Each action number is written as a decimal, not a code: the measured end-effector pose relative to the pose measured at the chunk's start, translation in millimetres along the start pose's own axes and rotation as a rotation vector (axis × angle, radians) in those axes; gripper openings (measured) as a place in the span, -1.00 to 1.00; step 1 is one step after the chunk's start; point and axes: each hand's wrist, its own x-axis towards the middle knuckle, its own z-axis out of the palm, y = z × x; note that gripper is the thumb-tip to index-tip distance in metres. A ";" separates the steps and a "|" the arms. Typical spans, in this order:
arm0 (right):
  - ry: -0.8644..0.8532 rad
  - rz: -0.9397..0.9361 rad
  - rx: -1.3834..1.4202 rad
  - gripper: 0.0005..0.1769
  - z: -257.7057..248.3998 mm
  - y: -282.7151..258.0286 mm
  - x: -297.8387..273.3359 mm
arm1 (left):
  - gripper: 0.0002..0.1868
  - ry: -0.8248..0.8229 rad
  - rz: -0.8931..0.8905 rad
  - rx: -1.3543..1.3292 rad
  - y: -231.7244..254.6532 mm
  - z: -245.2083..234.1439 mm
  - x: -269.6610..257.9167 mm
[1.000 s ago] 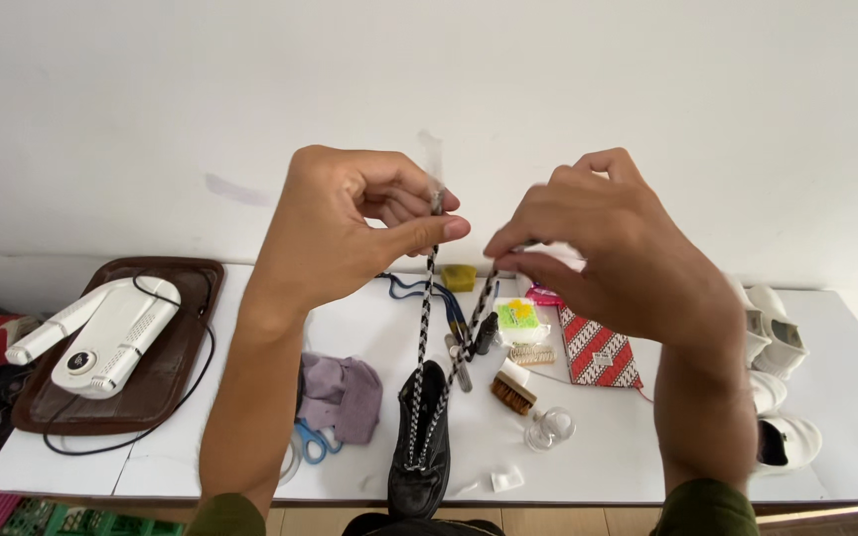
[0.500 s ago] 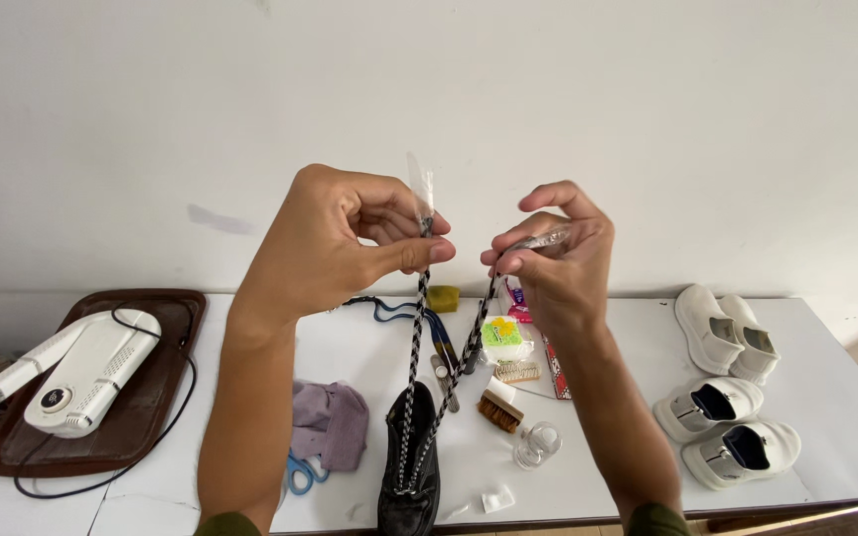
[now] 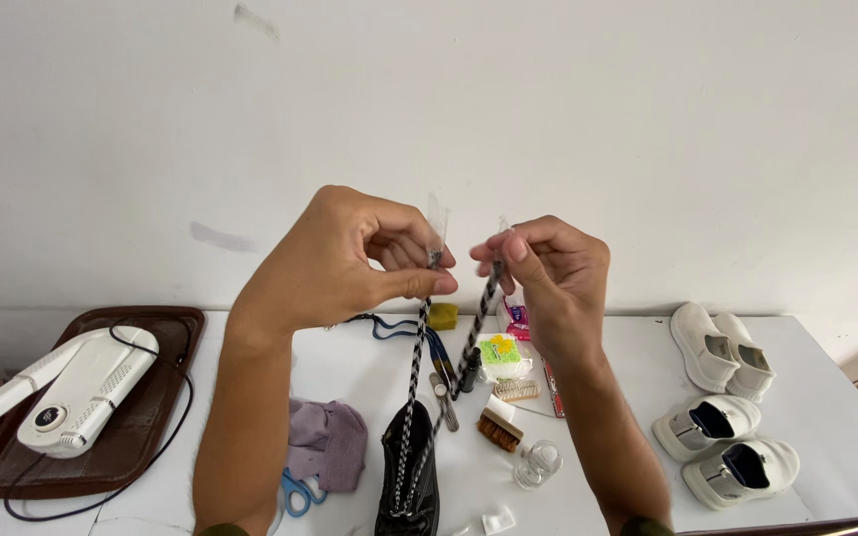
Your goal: The person threads a black and white shoelace through the eyelets of a black shoe, pulling the lace through each eyelet and adjusting the length. The person ties the laces into a knot at the top of the shoe.
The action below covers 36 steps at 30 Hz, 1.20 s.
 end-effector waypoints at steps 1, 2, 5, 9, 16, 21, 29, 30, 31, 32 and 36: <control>0.001 -0.003 0.000 -0.71 -2.1 1.6 1.5 | -0.76 -0.001 0.003 0.001 0.7 -0.4 0.7; 0.003 -0.025 0.021 -0.76 -4.4 3.3 3.0 | -0.75 -0.012 0.012 0.015 1.2 -0.5 1.5; 0.010 -0.047 0.050 -0.81 -6.8 3.4 5.3 | -0.78 -0.029 0.016 0.025 7.2 -2.0 2.6; 0.039 -0.042 0.039 -0.80 -6.2 -1.7 8.0 | -0.82 -0.015 0.044 0.018 13.2 -5.1 6.4; 0.066 -0.053 0.028 -0.81 -6.5 -1.2 7.4 | -0.80 -0.039 0.023 0.018 15.8 -1.3 8.1; 0.070 -0.037 0.054 -0.80 -7.1 -1.5 9.6 | -0.76 0.017 -0.075 -0.067 22.3 0.8 12.4; 0.058 -0.044 0.056 -0.79 -7.5 -3.3 10.6 | -0.76 0.075 -0.023 -0.044 34.9 0.1 11.6; 0.058 -0.047 0.055 -0.80 -8.1 -3.3 10.2 | -0.75 0.097 -0.007 -0.024 37.0 -0.4 11.6; 0.058 -0.047 0.057 -0.80 -8.3 -3.4 9.7 | -0.75 0.097 -0.008 -0.022 37.8 -0.9 11.1; 0.059 -0.046 0.062 -0.80 -8.3 -3.6 9.5 | -0.75 0.119 -0.001 -0.025 38.7 -1.6 10.8; 0.070 -0.026 0.060 -0.79 -7.4 -7.2 10.6 | -0.78 0.206 0.020 -0.066 38.8 0.5 12.0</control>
